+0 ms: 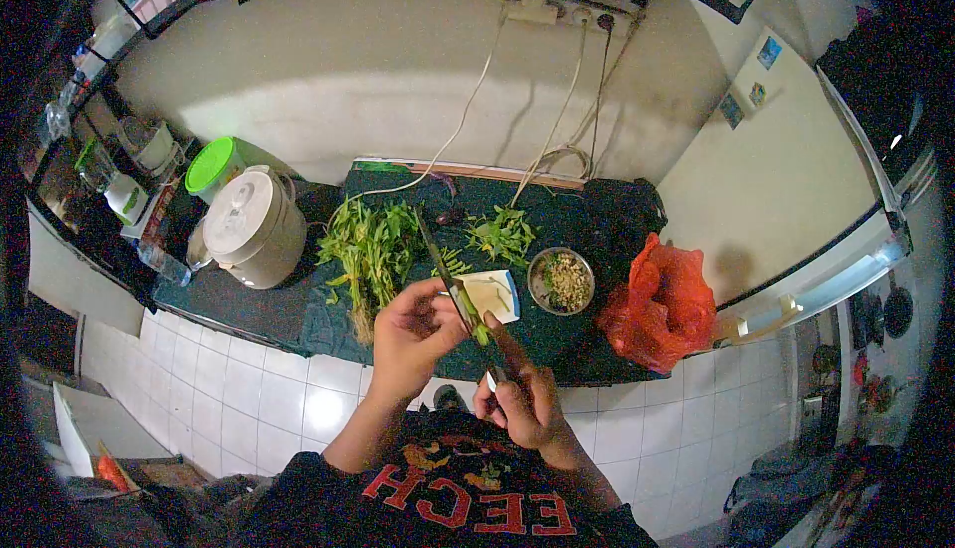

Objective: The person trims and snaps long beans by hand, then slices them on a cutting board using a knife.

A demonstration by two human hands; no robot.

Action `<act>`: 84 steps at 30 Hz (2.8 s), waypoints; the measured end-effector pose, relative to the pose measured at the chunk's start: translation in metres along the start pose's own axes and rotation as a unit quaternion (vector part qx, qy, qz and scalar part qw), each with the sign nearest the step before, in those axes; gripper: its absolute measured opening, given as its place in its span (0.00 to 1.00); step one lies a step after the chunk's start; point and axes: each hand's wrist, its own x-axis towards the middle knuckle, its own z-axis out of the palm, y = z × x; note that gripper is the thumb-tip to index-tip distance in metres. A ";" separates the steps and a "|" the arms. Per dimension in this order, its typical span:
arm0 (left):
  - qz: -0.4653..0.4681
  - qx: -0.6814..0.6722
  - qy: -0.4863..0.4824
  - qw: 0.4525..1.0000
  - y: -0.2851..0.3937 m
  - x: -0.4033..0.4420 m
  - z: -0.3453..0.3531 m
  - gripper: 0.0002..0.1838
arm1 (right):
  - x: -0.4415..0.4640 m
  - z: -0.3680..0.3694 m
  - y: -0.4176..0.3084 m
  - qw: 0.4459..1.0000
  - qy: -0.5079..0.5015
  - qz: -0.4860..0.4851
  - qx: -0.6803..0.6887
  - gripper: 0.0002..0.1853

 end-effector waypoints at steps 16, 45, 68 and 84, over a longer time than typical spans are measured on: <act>0.003 0.011 -0.044 0.999 -0.004 -0.003 -0.009 0.22 | 0.001 0.002 0.000 1.000 0.002 0.020 0.009 0.43; -0.080 -0.002 -0.051 0.996 -0.008 -0.005 0.000 0.23 | -0.009 -0.011 0.013 1.000 0.009 0.008 -0.003 0.40; -0.148 -0.077 -0.046 0.985 -0.018 0.002 0.000 0.24 | 0.002 -0.010 0.021 0.995 0.048 -0.060 -0.061 0.39; -0.108 -0.061 0.014 0.992 -0.022 0.015 -0.007 0.18 | 0.011 -0.002 0.020 0.996 0.066 -0.033 -0.059 0.39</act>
